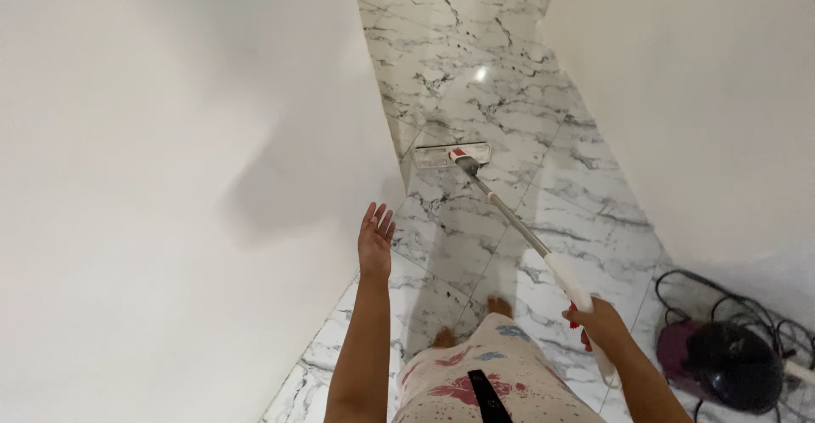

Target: Mopping a marble-patterned tiled floor with a spray mop.

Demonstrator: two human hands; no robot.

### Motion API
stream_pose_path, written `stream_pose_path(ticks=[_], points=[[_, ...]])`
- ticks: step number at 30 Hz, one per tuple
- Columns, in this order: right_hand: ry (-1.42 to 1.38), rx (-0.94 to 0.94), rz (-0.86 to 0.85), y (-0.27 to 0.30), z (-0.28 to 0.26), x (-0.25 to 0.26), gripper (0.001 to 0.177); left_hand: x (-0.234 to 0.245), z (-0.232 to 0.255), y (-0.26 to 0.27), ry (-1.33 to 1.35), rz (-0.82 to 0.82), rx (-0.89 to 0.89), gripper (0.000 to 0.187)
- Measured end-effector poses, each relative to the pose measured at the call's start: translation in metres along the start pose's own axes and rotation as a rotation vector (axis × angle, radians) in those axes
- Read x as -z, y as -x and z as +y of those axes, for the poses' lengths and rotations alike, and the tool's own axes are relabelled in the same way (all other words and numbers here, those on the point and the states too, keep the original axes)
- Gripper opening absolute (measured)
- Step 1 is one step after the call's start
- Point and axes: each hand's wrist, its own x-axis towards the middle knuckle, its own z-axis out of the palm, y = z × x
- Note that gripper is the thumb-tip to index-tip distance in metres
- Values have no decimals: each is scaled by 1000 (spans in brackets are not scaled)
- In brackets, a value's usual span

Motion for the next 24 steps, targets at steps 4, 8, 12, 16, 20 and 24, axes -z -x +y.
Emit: stream_pose_path(ticks=[4,8,12,16,20,24], points=[[98,134,-20,-20,-48,-2,35,-3,-8,-13,4,11,-1,55],[203,149,-11,-56,-109,-12,33,-12,-18,-32,-11,-27,13,57],[79,195,-41,-115,-172,-17,31,-23,-27,-50,-77,12,49,57],[-114,250,-128,-199,-242,-30,25,-20,-43,-81,-139,47,44,57],[-308,244,-197,-292,-310,-58,27,-25,-58,-123,-155,102,103,57],[-128,292,-147,-354,-339,-61,23,-67,-60,-158,-180,138,141,57]])
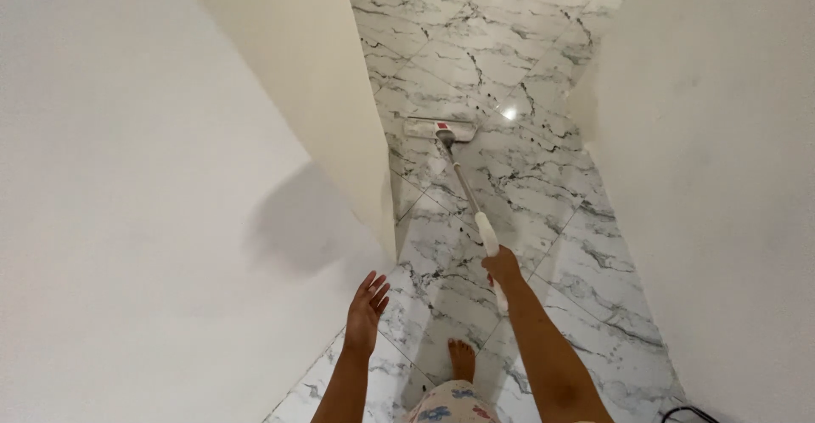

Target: Mopping a marble-patterned tiled floor with a spray mop.

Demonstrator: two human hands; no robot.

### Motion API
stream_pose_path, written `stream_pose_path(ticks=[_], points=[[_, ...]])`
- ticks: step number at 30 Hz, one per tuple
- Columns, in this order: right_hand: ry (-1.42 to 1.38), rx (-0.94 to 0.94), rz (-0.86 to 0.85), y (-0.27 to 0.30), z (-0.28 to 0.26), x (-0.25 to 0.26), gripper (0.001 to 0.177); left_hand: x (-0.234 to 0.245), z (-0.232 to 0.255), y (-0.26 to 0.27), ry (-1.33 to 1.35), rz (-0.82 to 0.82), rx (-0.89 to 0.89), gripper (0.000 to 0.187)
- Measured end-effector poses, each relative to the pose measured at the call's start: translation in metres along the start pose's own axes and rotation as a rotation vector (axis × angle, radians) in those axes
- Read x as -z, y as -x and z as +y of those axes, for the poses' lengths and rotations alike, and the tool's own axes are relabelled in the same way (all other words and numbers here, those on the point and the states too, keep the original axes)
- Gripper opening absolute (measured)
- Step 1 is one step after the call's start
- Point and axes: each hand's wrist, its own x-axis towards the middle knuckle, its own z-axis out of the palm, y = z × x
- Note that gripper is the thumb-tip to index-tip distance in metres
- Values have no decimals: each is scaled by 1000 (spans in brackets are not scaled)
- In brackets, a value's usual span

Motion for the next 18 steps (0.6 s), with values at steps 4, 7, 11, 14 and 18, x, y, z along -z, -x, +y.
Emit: stream_pose_path(ticks=[4,7,11,14,18], points=[[240,62,70,-3,49,58,33,-29,-4,-16,-28,-45,12,57],[338,42,116,48,68,108,23,-38,-20,-41,-12,-88,22,58],[360,-9,163,85,82,130,17,-49,-29,-60,31,-106,54,59],[384,-51,183,85,73,137,16,-57,-27,-70,32,-95,65,59],[373,1,166,20,24,104,27,-55,-20,-77,19,-72,56,59]])
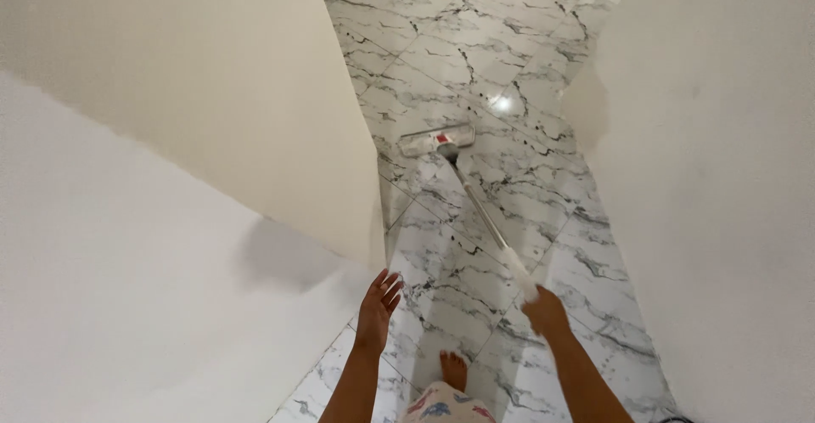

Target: Mopping a marble-patterned tiled floor with a spray mop.

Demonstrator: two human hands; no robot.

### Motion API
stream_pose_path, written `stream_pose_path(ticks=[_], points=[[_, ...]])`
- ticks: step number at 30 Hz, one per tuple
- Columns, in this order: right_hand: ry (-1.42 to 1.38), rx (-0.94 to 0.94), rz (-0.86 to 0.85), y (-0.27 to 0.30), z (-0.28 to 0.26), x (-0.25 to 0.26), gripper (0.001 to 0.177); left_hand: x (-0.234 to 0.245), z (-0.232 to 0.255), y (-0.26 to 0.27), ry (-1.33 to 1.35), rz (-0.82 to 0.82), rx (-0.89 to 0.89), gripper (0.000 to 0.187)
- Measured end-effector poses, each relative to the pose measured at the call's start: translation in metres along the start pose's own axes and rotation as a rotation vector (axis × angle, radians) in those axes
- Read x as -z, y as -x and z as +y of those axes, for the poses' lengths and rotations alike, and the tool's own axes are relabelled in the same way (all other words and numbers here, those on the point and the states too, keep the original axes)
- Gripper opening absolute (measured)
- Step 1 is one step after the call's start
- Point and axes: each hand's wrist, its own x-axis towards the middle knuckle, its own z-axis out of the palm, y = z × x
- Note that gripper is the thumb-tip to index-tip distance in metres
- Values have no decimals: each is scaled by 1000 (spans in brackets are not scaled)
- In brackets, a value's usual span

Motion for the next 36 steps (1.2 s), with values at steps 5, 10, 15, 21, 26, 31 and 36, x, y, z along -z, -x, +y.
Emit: stream_pose_path(ticks=[5,10,15,21,26,31,36], points=[[445,367,92,-118,-88,-53,50,14,16,-1,-26,116,-4,58],[850,624,105,-140,-191,-61,32,35,25,26,-57,210,-30,56],[1171,704,125,-126,-186,-66,19,44,26,57,-28,213,-66,55],[1373,946,181,-57,-124,-69,28,56,25,90,-2,157,-73,55],[1431,793,-32,95,-79,-54,29,85,22,127,-34,-14,-103,57],[1133,704,-111,215,33,-37,37,104,0,181,-44,-42,-68,58],[925,414,-173,293,31,-37,58,118,-5,229,-66,-36,-41,58]])
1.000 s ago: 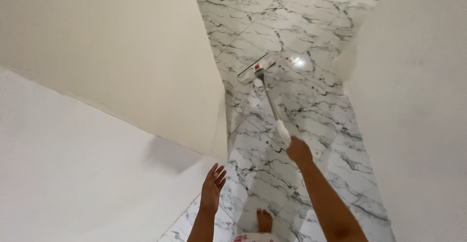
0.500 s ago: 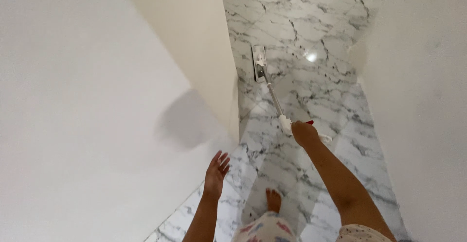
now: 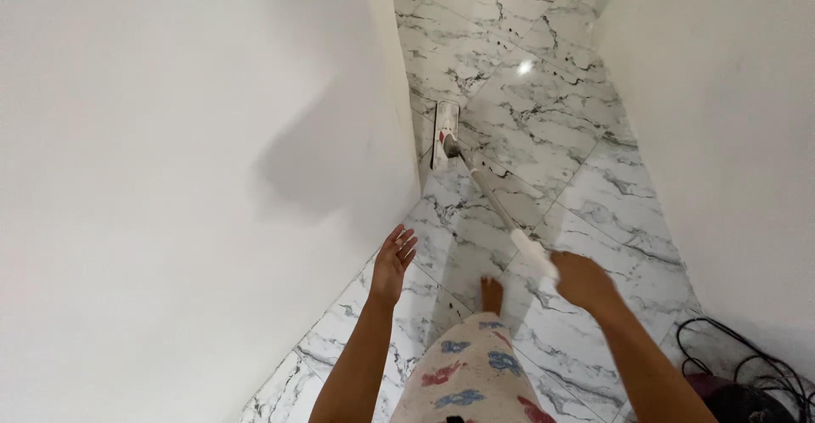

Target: Mopping a marble-patterned tiled floor with a spray mop.

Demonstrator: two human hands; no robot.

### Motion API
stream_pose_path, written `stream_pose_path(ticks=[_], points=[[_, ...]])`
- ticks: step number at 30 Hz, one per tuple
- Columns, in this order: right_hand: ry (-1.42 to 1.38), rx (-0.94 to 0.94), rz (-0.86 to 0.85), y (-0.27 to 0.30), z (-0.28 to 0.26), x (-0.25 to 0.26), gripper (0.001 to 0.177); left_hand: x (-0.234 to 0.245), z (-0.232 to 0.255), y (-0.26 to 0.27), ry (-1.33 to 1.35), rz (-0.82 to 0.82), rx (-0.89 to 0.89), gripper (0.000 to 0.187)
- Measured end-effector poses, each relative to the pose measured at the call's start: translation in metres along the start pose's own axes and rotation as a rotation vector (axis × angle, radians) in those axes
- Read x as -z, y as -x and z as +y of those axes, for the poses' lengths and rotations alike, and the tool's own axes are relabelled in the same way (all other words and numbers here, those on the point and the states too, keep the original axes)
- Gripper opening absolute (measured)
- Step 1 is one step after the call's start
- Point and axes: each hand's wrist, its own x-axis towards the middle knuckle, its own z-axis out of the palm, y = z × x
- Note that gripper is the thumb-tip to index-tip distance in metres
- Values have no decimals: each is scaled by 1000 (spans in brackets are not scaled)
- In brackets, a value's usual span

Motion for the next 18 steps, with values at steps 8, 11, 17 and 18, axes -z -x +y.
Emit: stream_pose_path(ticks=[8,11,17,18], points=[[-81,87,229,-150,-101,-62,48,41,-24,30,69,29,-57,56],[-52,36,177,-211,-101,-73,34,56,-26,48,60,99,-49,55],[-161,-53,218,-191,-71,-84,47,69,-22,68,57,178,-25,56],[-157,-58,216,-171,-66,-82,47,68,-24,62,60,175,-19,56]])
